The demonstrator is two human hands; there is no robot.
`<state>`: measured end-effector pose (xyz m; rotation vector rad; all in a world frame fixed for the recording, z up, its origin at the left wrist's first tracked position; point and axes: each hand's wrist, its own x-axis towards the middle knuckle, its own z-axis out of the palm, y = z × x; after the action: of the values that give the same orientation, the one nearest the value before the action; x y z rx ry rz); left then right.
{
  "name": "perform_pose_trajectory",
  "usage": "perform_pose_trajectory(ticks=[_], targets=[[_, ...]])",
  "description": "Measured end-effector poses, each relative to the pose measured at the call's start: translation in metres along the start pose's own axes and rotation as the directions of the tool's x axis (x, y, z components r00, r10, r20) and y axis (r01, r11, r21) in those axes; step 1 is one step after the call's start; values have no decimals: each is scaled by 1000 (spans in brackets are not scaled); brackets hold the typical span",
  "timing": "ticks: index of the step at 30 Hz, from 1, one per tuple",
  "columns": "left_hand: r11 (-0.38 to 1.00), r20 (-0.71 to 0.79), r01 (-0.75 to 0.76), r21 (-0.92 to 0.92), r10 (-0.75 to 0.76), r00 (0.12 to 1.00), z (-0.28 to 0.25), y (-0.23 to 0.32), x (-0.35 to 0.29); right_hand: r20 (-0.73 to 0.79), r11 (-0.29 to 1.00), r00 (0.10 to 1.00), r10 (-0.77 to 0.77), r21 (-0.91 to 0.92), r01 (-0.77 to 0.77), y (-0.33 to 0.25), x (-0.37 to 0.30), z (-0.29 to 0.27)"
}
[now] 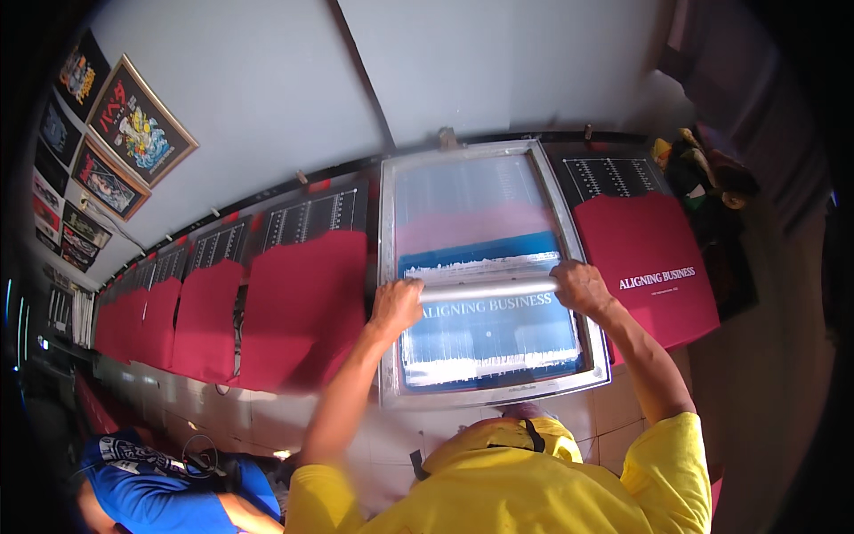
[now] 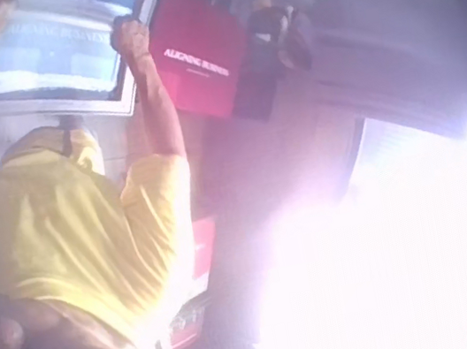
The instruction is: The person performs a multi-color screen printing process on fabric panels, applying white and blue inks using a squeegee on several stations before moving to apply a yellow layer at the end.
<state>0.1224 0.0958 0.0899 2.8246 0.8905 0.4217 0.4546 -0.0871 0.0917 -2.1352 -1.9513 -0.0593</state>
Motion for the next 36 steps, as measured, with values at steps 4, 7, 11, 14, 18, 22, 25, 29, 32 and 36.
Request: perform_pose_trajectory(ticks=[4,7,11,14,18,22,25,29,32,36], targets=[[1000,-71,8,17,-6,997,-10,26,-45,-38,999,998,-41,5,41,-27,-47,-26],[999,-167,-32,29,36,985,-10,54,-103,-25,999,999,-42,-2,42,-53,-97,-35],[999,-89,21,39,-17,996,14,78,-157,-75,996,994,-84,7,85,-68,-156,-18],[999,-2,52,16,-52,999,15,91,-176,67,998,996,-54,-39,57,-76,-176,-11],[999,100,30,41,-34,994,20,96,-192,179,997,984,11,-75,3,-85,-192,-2],[1000,112,18,25,-21,993,21,95,-195,129,1000,991,20,3,-20,-89,-194,-4],[987,120,47,-156,-28,992,-2,93,-190,48,980,999,-20,197,11,-76,-192,-14],[938,-90,183,-295,-218,972,-1,68,-189,-284,940,901,328,197,-280,-41,-189,10],[824,-183,478,-305,-543,819,25,36,-187,-236,800,789,567,385,-460,-22,-174,24],[736,-130,547,-400,-636,761,54,7,-186,-224,668,673,705,530,-523,-7,-160,44]])
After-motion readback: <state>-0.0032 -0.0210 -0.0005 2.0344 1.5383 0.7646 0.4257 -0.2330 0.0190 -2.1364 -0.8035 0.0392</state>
